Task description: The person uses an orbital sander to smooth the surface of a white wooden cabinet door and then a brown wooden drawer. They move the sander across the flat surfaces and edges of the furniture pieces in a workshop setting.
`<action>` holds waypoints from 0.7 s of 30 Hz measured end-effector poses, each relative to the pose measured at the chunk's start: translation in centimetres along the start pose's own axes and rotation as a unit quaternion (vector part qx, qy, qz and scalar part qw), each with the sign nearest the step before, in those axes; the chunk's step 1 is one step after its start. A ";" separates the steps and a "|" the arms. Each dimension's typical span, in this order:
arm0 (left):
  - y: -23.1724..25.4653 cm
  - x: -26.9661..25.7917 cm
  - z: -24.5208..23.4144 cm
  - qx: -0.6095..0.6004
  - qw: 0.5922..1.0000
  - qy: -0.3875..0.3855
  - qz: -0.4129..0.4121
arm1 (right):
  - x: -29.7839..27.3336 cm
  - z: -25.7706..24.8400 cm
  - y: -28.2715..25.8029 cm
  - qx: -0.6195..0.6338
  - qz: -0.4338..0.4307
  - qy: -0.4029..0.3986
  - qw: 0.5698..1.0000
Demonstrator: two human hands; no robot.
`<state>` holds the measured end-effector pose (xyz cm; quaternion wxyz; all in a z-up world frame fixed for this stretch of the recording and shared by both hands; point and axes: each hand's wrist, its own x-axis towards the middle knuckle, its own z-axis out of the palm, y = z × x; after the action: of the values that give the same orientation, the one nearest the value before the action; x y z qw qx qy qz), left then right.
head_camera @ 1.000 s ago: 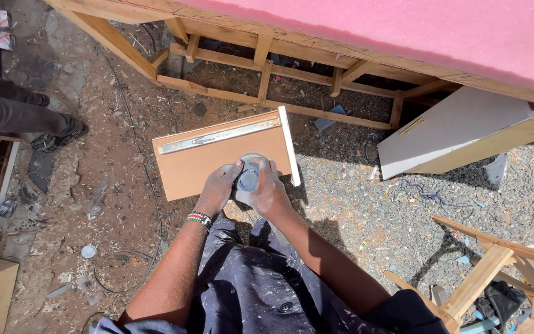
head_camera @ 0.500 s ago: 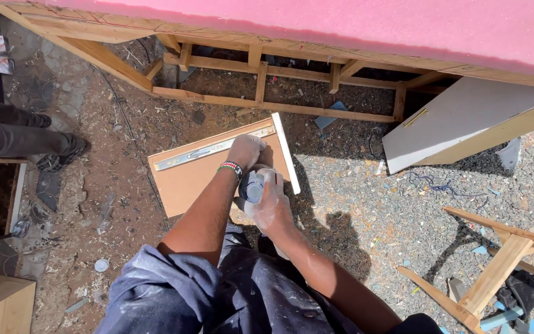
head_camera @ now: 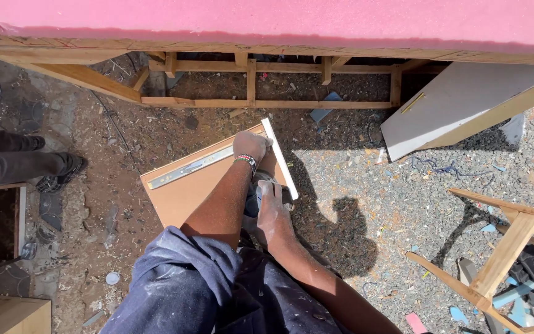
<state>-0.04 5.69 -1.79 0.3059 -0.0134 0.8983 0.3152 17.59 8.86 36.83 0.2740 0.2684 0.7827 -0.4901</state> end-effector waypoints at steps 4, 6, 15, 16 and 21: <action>2.5 -0.2 -1.3 -0.156 0.983 -0.039 -0.091 | 0.5 0.5 -0.5 0.005 0.011 -0.015 1.000; -1.0 0.3 -0.6 -0.102 0.993 -0.025 -0.053 | 1.6 1.5 0.9 0.002 0.007 -0.016 1.000; 1.2 -1.0 -3.1 -0.067 0.986 -0.149 -0.035 | 5.6 6.6 6.9 -0.050 0.002 0.023 0.998; 1.7 -1.8 -3.6 0.035 0.998 -0.052 -0.027 | 5.1 6.6 6.6 -0.052 -0.002 0.029 0.998; 4.7 -7.2 -7.3 -0.047 0.998 -0.036 -0.036 | 3.5 6.4 6.3 -0.043 -0.012 0.023 0.999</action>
<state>0.86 4.03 9.30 0.3483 -0.0488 0.8699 0.3459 20.51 5.90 28.13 0.2614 0.2585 0.8120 -0.4533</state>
